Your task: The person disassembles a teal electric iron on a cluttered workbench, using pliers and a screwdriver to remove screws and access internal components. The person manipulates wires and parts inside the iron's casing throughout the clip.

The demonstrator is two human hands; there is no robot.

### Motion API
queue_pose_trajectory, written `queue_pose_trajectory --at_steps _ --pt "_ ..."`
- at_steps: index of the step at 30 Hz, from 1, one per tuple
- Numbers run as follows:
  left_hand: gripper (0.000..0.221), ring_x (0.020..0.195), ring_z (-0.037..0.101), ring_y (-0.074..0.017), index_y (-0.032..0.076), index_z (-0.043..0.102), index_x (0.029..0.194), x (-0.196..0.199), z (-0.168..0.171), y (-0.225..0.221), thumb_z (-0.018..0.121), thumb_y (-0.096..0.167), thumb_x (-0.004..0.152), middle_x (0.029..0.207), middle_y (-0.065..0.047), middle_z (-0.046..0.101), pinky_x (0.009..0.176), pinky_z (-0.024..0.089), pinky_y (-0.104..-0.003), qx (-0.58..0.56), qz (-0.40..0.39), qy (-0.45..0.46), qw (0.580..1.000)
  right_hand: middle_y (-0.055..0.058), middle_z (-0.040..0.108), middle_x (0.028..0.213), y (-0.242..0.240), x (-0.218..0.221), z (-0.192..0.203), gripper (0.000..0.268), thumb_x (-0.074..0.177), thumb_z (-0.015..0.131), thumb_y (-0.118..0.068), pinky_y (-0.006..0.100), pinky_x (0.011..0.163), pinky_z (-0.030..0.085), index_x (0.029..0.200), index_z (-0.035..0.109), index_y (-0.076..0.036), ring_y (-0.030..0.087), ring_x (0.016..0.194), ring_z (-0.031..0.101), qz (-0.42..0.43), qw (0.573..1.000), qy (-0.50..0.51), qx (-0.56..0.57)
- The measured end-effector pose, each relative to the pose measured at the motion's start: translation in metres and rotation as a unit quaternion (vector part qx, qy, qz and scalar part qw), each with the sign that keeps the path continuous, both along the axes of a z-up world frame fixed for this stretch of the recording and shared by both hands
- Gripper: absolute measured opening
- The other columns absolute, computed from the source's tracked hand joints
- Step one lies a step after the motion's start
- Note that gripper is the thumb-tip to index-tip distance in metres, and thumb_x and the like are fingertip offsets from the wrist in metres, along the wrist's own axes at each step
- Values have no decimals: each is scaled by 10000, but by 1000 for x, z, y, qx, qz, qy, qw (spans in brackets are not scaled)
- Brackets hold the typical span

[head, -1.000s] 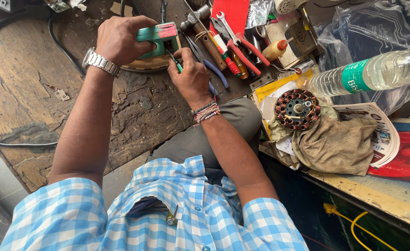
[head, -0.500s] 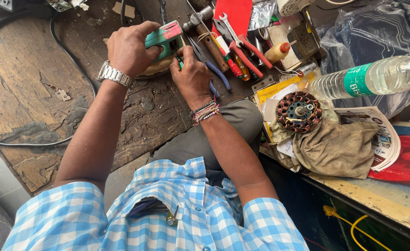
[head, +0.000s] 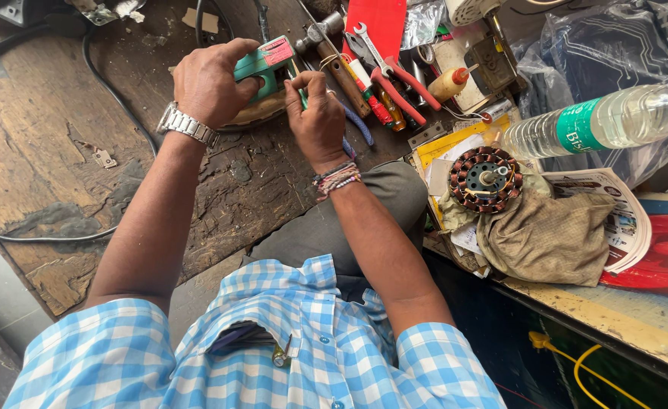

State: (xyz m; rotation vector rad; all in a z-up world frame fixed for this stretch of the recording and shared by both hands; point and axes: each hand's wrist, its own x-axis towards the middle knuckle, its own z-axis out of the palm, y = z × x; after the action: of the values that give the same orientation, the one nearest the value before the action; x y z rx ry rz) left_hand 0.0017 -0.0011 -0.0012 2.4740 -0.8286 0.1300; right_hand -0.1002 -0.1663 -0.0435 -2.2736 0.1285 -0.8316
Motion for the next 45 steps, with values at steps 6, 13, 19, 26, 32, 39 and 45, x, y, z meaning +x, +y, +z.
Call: queue_pose_trajectory --at_steps 6,13,19,26,32,39,45 --pt "458 792 728 -265 248 748 1246 4 -2 -1 862 280 803 928 -60 762 665 550 -445 24 -2 7 1000 80 725 966 -16 -8 11 222 1038 682 -220 364 693 592 1167 579 -72 242 846 747 48 996 25 66" --pt "387 767 717 -288 235 812 1147 51 0 11 857 388 794 886 -76 764 729 569 -442 35 -129 -8 991 83 743 898 -22 -25 30 188 985 738 -214 395 702 560 1081 663 -71 259 815 730 55 992 65 91" --pt "344 738 707 -250 170 815 1079 81 0 11 733 494 998 876 -65 748 675 554 -401 30 -126 78 989 95 725 891 -18 -22 35 178 962 725 -158 392 714 553 1115 673 -83 280 814 717 78 993 66 61" --pt "366 704 698 -256 167 819 1055 77 1 9 737 520 1001 841 -65 742 635 541 -410 43 -118 57 990 108 714 905 -5 -22 19 248 973 732 -187 418 746 558 1195 658 -104 299 828 701 44 996 38 -69" --pt "358 757 700 -301 156 806 1030 56 2 1 698 497 1045 835 -84 735 679 528 -465 20 -43 74 996 126 733 898 -1 -13 8 322 1007 689 -199 396 714 573 1278 611 -45 267 799 719 54 994 44 -81" --pt "421 771 663 -361 111 786 971 48 0 3 674 505 1066 843 -129 698 661 501 -509 17 -27 72 997 174 722 767 8 5 -3 418 1043 581 -287 417 631 574 1338 541 7 314 719 728 40 952 286 -98" --pt "404 727 686 -324 129 787 990 49 2 -1 665 510 1050 796 -101 706 663 509 -489 4 -26 106 994 151 733 778 13 19 -15 430 969 704 -312 424 599 585 1218 561 8 306 686 730 20 985 162 51"
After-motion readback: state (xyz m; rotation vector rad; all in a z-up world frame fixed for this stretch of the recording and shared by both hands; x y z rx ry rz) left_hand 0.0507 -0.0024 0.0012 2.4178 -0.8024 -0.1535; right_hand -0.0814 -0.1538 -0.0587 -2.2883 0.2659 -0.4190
